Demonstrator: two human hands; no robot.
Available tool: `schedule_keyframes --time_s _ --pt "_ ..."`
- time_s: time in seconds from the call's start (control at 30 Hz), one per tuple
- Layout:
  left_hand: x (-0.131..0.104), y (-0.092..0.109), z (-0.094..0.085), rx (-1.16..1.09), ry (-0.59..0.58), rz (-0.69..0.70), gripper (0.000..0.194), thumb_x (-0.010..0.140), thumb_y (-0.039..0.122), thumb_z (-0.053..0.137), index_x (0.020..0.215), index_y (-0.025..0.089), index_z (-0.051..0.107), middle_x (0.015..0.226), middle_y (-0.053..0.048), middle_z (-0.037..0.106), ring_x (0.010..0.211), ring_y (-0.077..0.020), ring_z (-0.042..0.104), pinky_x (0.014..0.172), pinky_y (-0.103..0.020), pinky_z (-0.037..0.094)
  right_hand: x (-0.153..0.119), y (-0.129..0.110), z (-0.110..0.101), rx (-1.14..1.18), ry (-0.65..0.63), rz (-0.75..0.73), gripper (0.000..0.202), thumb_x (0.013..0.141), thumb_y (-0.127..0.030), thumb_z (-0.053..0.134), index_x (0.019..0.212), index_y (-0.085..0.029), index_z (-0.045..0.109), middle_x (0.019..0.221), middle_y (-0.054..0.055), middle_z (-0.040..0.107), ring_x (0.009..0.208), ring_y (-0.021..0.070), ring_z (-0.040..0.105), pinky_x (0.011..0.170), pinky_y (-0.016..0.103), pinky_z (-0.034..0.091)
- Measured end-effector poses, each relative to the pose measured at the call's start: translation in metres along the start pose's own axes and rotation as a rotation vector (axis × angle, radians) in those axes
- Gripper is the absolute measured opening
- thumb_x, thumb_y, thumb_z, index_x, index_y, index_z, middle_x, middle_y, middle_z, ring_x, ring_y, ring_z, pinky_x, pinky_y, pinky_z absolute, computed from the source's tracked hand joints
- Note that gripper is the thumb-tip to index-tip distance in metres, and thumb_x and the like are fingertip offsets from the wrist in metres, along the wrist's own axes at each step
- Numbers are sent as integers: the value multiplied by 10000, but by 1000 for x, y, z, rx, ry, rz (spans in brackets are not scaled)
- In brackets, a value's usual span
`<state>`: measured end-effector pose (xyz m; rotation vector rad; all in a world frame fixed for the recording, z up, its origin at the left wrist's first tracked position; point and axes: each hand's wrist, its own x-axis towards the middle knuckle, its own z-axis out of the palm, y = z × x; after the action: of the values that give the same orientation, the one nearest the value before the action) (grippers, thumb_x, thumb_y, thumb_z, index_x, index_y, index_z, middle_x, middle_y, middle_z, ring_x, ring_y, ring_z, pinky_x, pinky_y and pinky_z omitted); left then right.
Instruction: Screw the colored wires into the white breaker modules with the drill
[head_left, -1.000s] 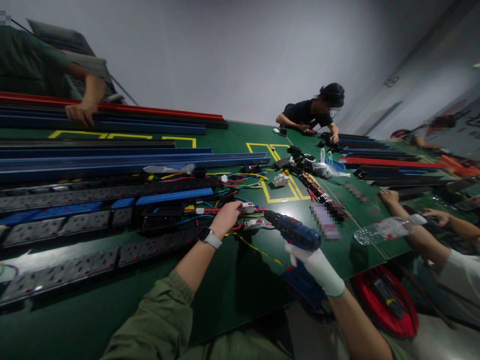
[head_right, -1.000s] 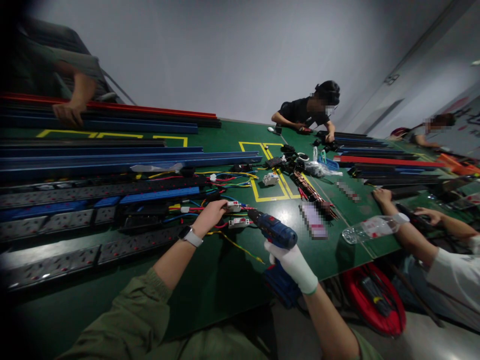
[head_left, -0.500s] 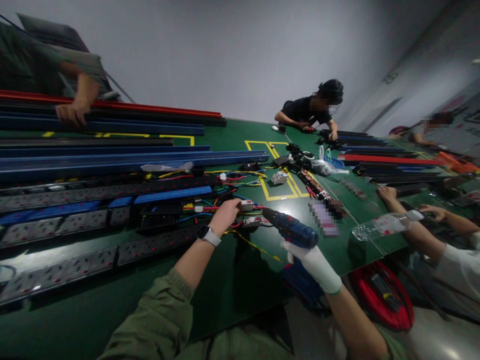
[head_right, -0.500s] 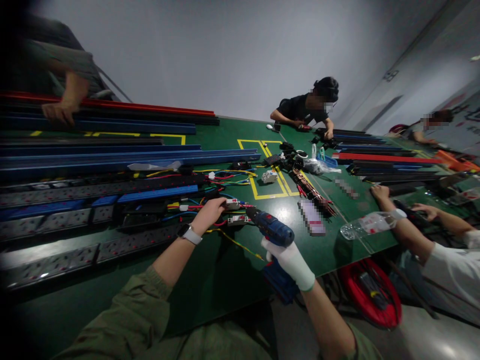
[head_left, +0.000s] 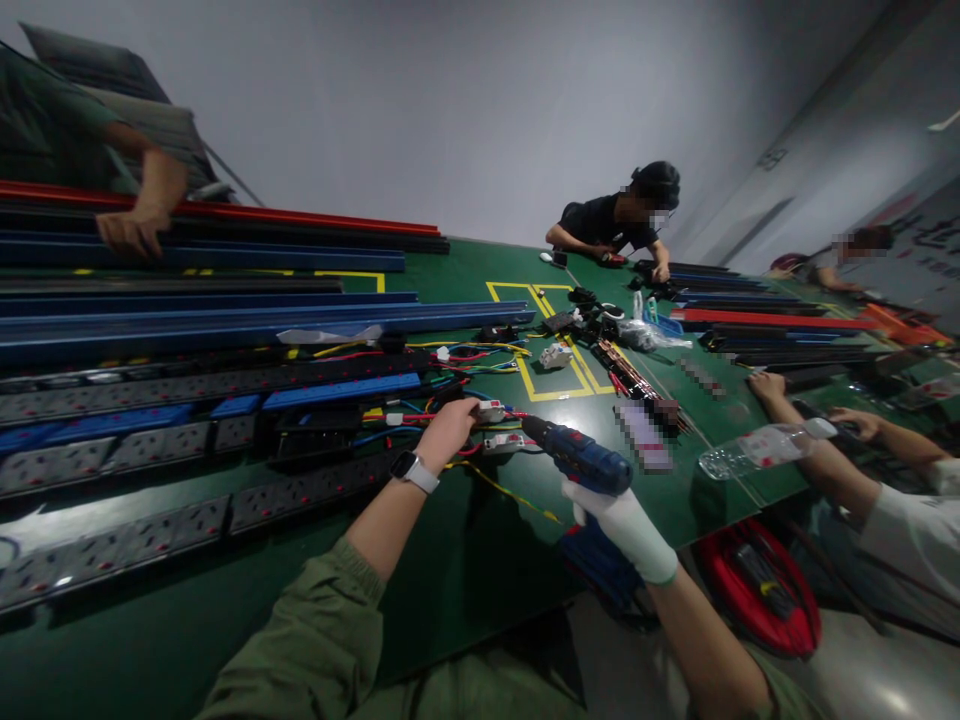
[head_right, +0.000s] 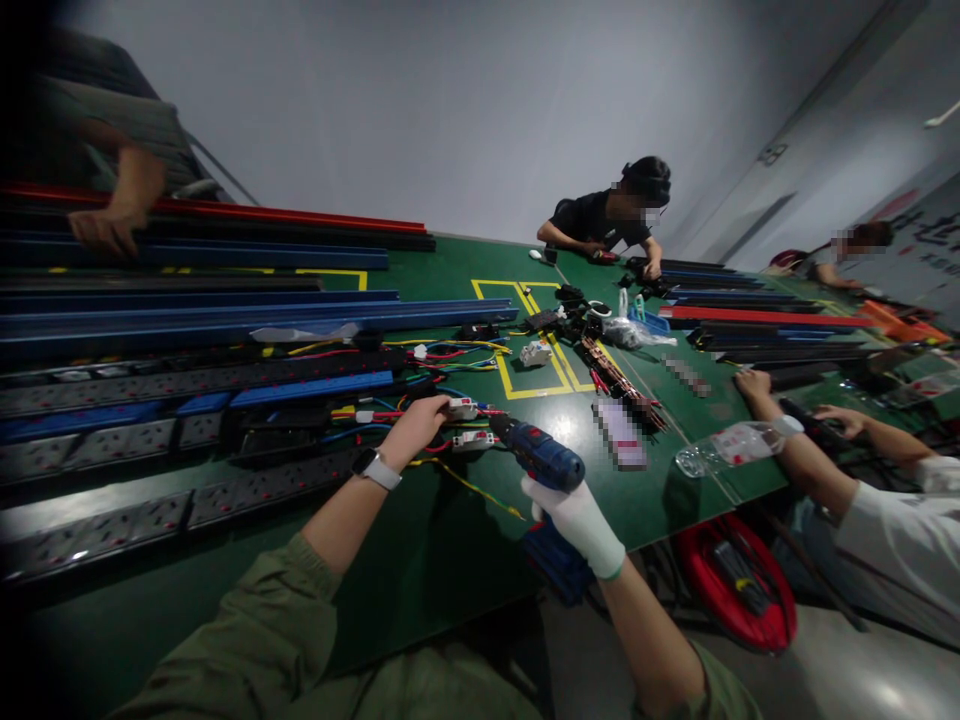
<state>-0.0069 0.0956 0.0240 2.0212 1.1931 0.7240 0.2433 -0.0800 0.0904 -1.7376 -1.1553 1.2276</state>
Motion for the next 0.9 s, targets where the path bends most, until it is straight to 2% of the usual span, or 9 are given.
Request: schedule_keyframes --time_s 0.27,0.33,0.5,0.7,0.9 --pt "-1 1 -1 11 1 2 240 877 129 484 964 173 703 1013 -102 739 958 -224 661 868 -302 469 -1 0 2 -21 21 9 287 770 -379 699 985 -192 659 449 -52 538 396 132 490 501 278 442" --pt "0 0 0 11 -1 -3 252 874 125 486 980 171 709 1018 -104 739 967 -226 661 876 -303 469 -1 0 1 -16 25 13 327 773 -392 693 1027 -190 653 458 -54 538 390 134 489 477 274 428" --pt "0 0 0 0 1 0 255 874 135 507 1007 172 722 1022 -107 742 988 -232 660 894 -309 466 -2 -3 0 17 -17 -3 407 770 -411 705 1095 -177 640 640 -7 660 453 135 573 499 271 462" --pt "1 -1 2 -12 -3 0 242 879 142 516 1000 171 724 1023 -105 742 988 -228 662 904 -316 469 -7 -11 1 -9 -18 18 491 771 -442 691 1151 -137 630 484 -61 555 422 131 537 516 259 458" --pt "1 0 1 -9 0 8 238 882 147 510 988 180 721 1015 -101 742 978 -230 664 888 -318 472 -8 -16 3 21 -4 31 484 745 -427 707 1130 -145 628 591 -37 607 447 129 556 505 259 452"
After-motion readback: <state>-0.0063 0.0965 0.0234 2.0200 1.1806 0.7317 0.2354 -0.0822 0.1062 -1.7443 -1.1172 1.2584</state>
